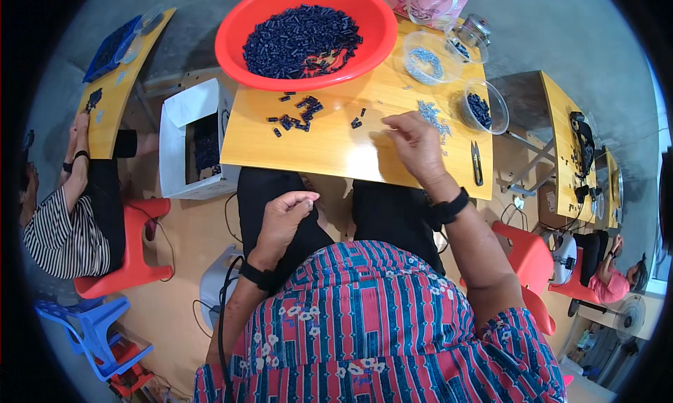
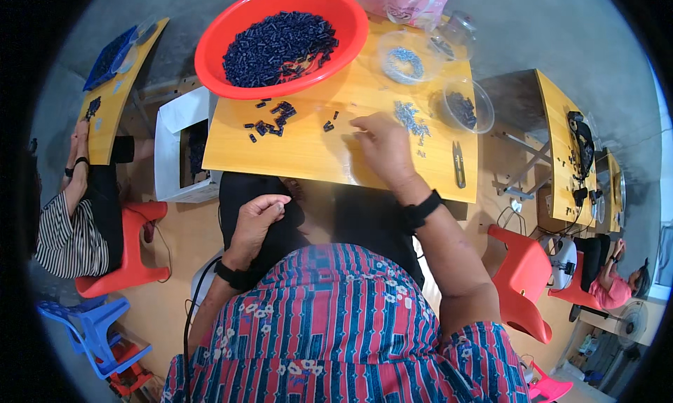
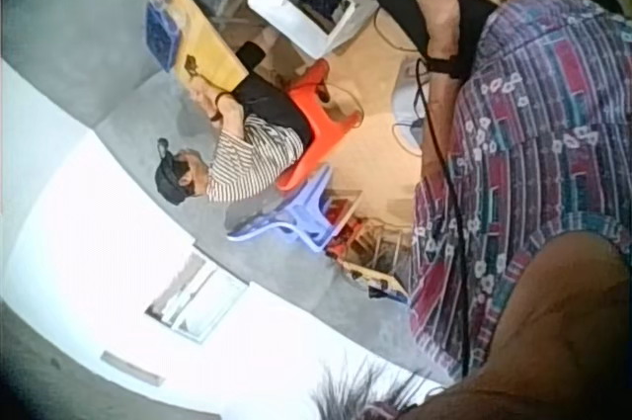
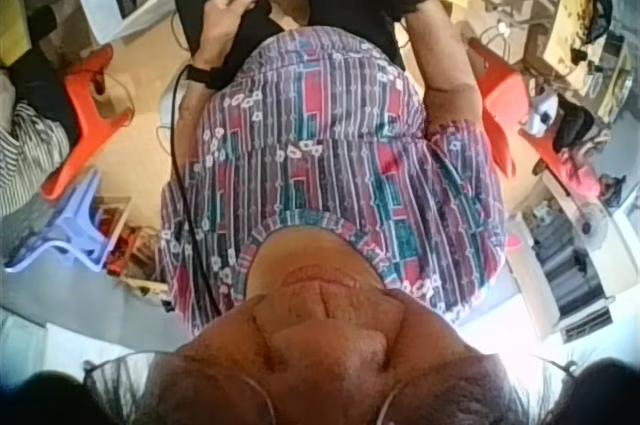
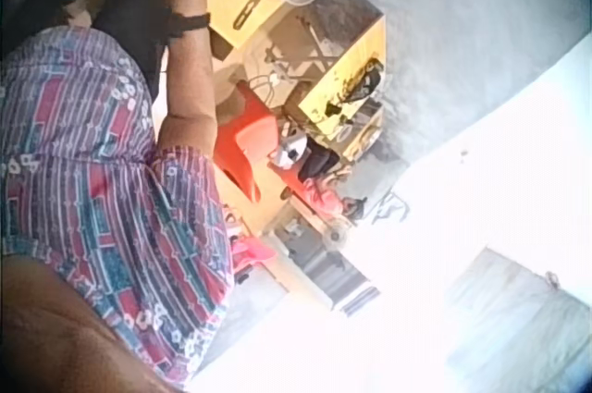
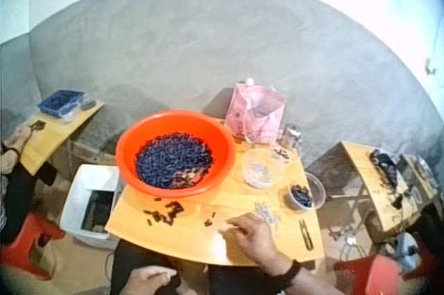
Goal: Assembling small blue plastic components on a table in a manufacturing workshop.
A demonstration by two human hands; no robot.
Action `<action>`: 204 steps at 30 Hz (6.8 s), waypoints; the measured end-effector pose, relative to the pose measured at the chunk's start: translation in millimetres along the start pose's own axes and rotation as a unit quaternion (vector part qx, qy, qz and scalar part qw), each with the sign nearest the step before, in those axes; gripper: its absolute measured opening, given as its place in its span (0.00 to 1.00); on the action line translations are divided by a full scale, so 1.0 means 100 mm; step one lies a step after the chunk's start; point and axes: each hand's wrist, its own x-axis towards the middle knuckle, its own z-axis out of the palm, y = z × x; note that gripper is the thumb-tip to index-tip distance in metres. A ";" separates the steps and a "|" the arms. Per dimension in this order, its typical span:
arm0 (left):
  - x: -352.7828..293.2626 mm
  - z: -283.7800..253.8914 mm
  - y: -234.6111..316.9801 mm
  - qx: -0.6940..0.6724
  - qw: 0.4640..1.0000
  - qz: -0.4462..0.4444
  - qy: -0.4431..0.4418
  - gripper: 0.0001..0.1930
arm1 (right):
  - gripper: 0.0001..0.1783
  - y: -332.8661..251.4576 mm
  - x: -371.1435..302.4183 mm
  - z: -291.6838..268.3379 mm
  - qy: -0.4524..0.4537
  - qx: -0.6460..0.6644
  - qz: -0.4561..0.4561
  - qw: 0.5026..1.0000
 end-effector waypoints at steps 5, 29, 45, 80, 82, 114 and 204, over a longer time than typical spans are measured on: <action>-0.03 0.02 0.06 0.000 1.000 0.003 0.004 0.10 | 0.09 -0.02 0.15 0.30 -0.011 -0.034 0.026 0.999; -0.03 -0.09 0.06 -0.020 0.999 -0.017 -0.027 0.11 | 0.06 0.02 0.14 0.45 -0.050 -0.091 -0.024 0.994; -0.04 0.13 0.11 0.018 0.999 0.019 -0.036 0.10 | 0.07 -0.20 -0.30 0.27 -0.114 0.072 -0.052 0.990; -0.14 0.38 0.30 -0.074 0.994 0.050 -0.063 0.07 | 0.10 -0.67 -0.75 0.21 -0.172 0.231 0.000 0.958; -0.10 0.39 0.28 -0.048 0.996 0.045 -0.065 0.07 | 0.10 -0.63 -0.74 0.23 -0.144 0.250 -0.040 0.957; 0.05 0.50 0.11 0.017 0.993 0.017 -0.113 0.04 | 0.08 0.79 -0.66 -0.65 0.129 -0.110 0.180 0.969; -0.61 0.89 -0.05 -0.072 0.983 0.168 0.019 0.03 | 0.13 -0.58 -1.27 0.10 -0.255 0.458 0.164 0.836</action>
